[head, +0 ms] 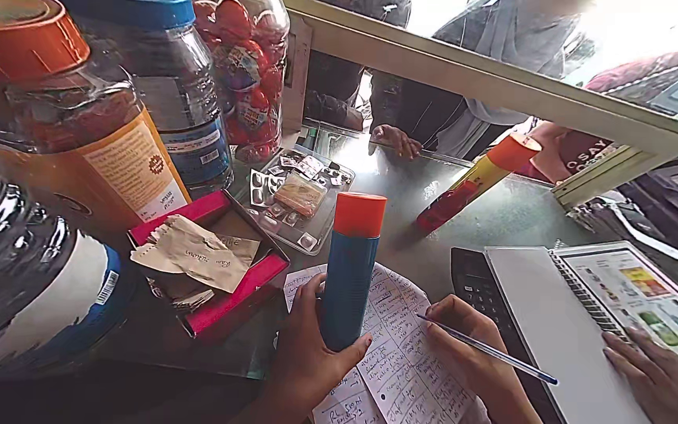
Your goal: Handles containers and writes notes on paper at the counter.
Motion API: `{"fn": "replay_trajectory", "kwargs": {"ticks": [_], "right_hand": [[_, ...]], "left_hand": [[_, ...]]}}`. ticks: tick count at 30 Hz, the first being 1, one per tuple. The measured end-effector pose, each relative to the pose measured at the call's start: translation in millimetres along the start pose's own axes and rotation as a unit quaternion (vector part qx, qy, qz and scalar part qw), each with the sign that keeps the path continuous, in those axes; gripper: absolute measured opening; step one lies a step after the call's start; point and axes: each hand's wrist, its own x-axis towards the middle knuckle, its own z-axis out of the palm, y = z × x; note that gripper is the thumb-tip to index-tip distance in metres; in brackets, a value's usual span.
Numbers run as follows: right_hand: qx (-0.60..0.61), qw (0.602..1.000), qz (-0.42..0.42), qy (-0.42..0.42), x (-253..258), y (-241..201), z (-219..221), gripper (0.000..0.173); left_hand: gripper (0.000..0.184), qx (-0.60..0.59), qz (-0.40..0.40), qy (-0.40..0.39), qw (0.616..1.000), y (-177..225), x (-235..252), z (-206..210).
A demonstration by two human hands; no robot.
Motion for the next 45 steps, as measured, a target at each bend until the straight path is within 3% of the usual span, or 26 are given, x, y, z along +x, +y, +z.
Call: {"fn": "replay_trajectory", "kwargs": {"ticks": [5,15,20,26,32,45], "right_hand": [[0.020,0.999,-0.038,0.030,-5.1,5.8,7.1,0.013],[-0.001,0.999,-0.041,0.036,-6.0,2.6,7.9,0.013],[-0.006,0.998,-0.053,0.039,-4.2,2.2,5.8,0.012],[-0.067,0.997,0.021,0.040,-1.1,-5.0,-0.3,0.009],[-0.047,0.996,-0.004,0.073,-11.4,3.0,2.7,0.010],[-0.073,0.993,0.006,0.091,-12.8,2.7,6.9,0.008]], "left_hand": [[0.073,0.033,0.026,0.056,0.998,0.6,-0.7,-2.2],[0.070,0.140,0.034,0.082,0.986,4.1,-3.9,3.3],[0.061,0.222,0.093,0.045,0.970,3.2,-0.9,5.2],[0.061,0.281,0.120,0.053,0.951,-0.2,0.7,4.5],[0.063,0.342,0.164,0.012,0.925,1.6,3.2,5.4],[0.059,0.327,0.170,0.014,0.929,-0.1,1.4,5.6]]}}
